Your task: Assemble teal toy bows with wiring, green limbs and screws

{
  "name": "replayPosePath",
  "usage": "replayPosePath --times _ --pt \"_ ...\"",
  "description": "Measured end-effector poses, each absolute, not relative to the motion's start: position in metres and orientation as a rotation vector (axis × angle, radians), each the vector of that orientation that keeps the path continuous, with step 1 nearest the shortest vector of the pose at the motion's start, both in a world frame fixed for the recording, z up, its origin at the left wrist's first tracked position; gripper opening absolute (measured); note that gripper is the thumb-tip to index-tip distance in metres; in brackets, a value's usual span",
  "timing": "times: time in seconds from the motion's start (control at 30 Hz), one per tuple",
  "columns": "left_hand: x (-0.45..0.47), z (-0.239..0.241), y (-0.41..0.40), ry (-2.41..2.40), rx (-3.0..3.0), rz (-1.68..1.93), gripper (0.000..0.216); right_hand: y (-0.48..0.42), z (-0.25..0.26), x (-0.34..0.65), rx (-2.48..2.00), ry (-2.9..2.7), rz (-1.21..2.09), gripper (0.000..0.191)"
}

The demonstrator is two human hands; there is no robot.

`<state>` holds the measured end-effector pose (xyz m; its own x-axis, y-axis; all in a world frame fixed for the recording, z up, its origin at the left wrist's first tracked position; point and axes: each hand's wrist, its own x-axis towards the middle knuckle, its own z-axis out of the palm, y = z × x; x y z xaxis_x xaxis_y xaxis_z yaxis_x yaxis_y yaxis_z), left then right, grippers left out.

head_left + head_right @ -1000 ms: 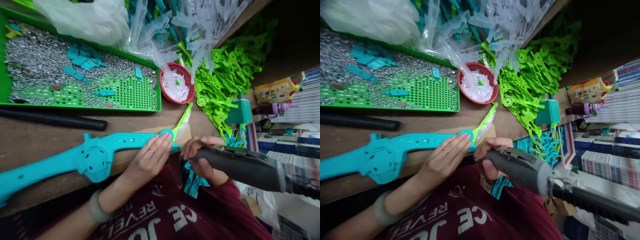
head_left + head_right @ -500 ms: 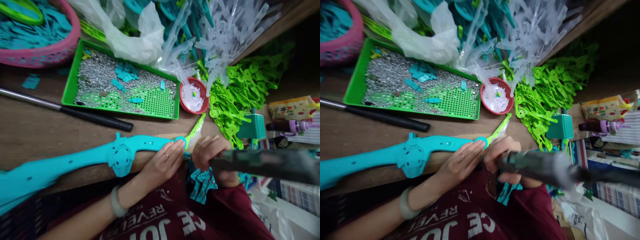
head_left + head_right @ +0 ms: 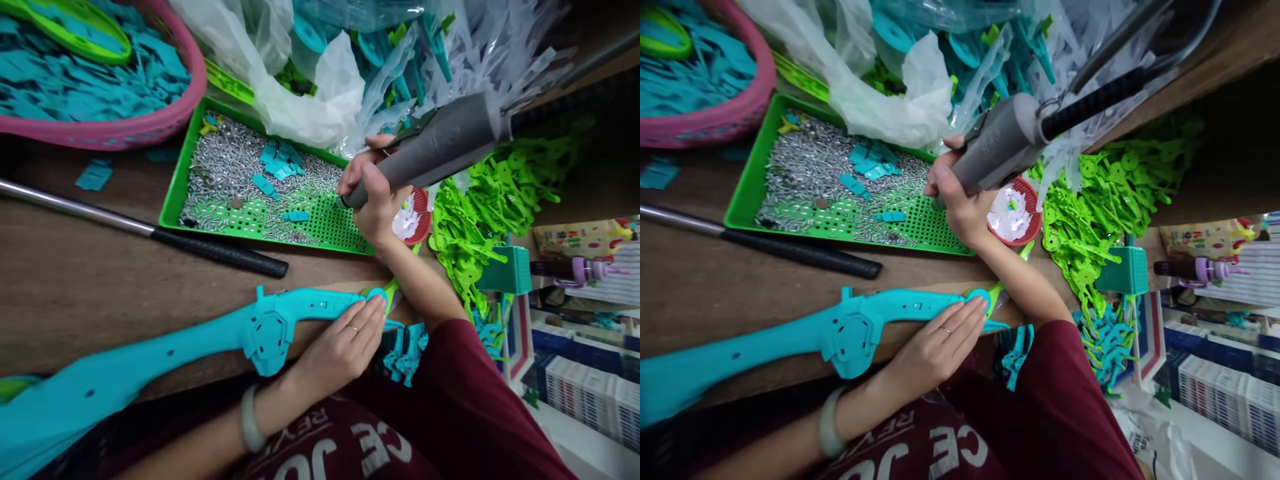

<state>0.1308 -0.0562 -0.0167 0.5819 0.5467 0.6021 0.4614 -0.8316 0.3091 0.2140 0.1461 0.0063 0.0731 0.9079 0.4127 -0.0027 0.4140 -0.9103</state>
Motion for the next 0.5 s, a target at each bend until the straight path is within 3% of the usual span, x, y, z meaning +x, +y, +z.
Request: replayPosePath --times 0.27,0.5 --pt "0.129 -0.005 -0.069 1.035 2.763 0.974 0.037 0.142 0.016 0.21 -0.886 -1.261 0.875 0.04" --pt "0.132 0.007 -0.083 1.106 2.89 0.754 0.04 0.148 -0.003 0.216 -1.052 -1.339 0.886 0.052"
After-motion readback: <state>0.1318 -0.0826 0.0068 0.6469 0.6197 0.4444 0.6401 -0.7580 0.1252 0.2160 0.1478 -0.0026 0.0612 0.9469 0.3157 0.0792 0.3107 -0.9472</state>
